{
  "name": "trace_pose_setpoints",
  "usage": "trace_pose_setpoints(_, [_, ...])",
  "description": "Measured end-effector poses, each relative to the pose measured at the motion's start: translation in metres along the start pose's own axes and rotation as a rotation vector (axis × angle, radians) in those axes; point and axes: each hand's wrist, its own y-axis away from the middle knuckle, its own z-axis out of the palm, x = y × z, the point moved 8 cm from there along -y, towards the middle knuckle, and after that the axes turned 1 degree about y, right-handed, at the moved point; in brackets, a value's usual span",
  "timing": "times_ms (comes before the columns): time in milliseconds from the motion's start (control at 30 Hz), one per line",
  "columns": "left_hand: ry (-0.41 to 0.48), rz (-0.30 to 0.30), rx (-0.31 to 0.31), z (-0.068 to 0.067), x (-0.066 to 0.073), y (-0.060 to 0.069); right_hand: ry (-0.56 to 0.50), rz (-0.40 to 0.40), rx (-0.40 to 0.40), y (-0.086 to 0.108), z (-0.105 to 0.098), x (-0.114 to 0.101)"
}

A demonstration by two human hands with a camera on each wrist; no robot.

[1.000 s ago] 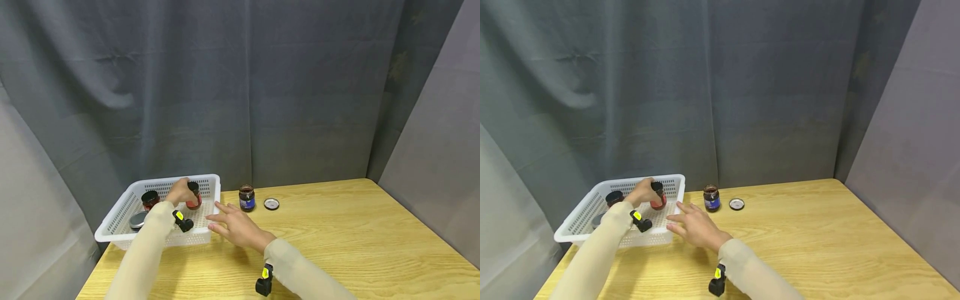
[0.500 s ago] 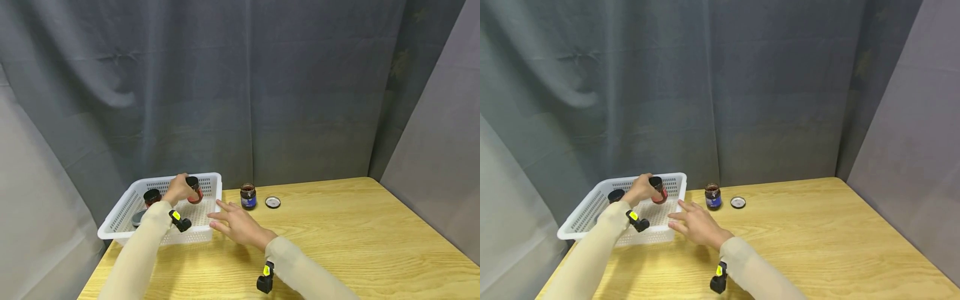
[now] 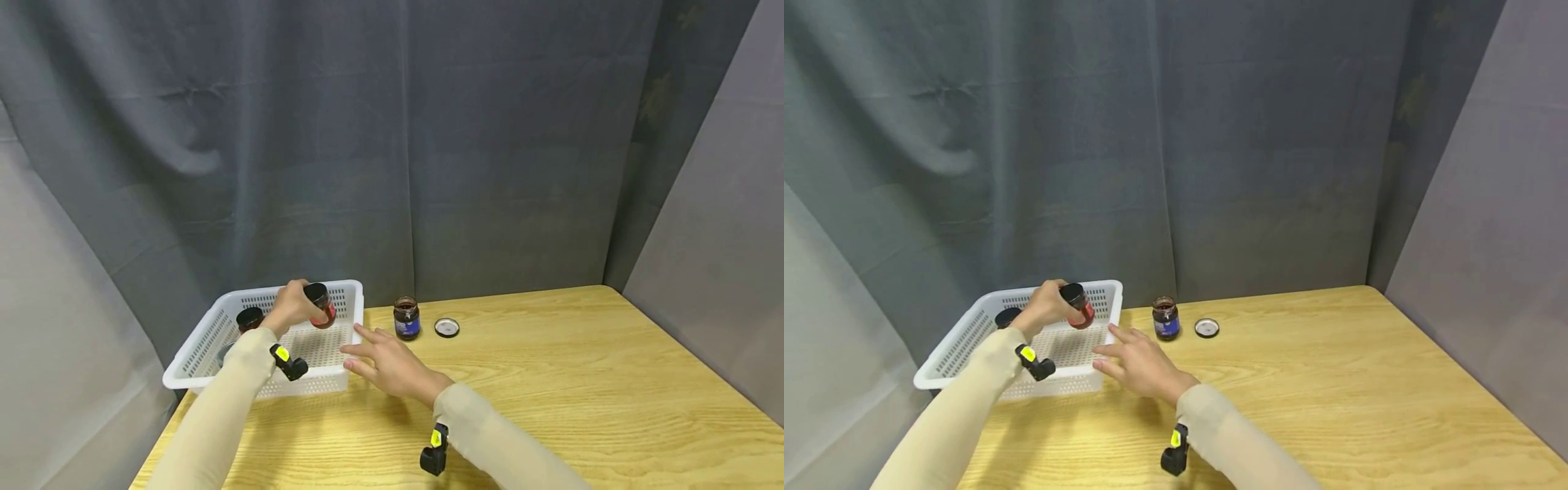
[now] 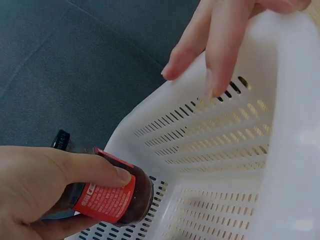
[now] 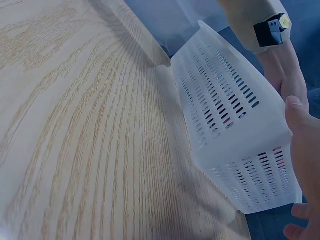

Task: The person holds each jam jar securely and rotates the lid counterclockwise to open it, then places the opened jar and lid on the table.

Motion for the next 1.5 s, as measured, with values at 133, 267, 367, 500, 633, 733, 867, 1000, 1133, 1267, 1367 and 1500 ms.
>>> trace_pose_setpoints(133, [0.036,0.010,-0.005,-0.002,0.000,0.004,-0.005,0.002,-0.006,0.000,0.002,0.000])
trace_pose_setpoints(267, [0.061,0.019,-0.001,-0.006,0.002,0.007,-0.013,0.003,0.000,0.000,0.002,0.000])
trace_pose_setpoints(367, [0.078,0.015,-0.005,-0.007,0.001,0.009,-0.019,0.003,0.007,0.001,0.002,0.000])
trace_pose_setpoints(500, [0.089,0.022,-0.010,-0.007,0.001,0.010,-0.021,-0.004,0.012,0.001,0.001,0.001])
trace_pose_setpoints(633, [0.113,0.051,-0.016,-0.007,0.004,0.013,-0.020,-0.008,0.018,0.001,0.000,0.000])
trace_pose_setpoints(733, [0.157,0.060,-0.026,-0.007,0.004,0.016,-0.023,-0.007,0.012,0.001,-0.001,0.000])
trace_pose_setpoints(867, [0.218,0.063,-0.030,-0.006,0.004,0.019,-0.023,-0.007,-0.002,0.001,-0.001,0.002])
trace_pose_setpoints(1000, [0.265,0.071,-0.032,-0.006,0.004,0.020,-0.023,-0.001,-0.001,0.000,-0.002,0.004])
trace_pose_setpoints(1133, [0.296,0.063,-0.041,-0.005,0.002,0.022,-0.031,0.000,-0.007,0.000,-0.003,0.005])
trace_pose_setpoints(1267, [0.302,0.073,-0.060,-0.003,-0.001,0.023,-0.036,-0.005,-0.013,0.000,-0.001,0.005])
trace_pose_setpoints(1367, [0.304,0.093,-0.069,-0.003,-0.001,0.023,-0.032,-0.007,-0.009,0.000,-0.001,0.005])
trace_pose_setpoints(1500, [0.313,0.095,-0.082,-0.002,-0.003,0.024,-0.032,-0.012,-0.004,-0.001,-0.001,0.004])
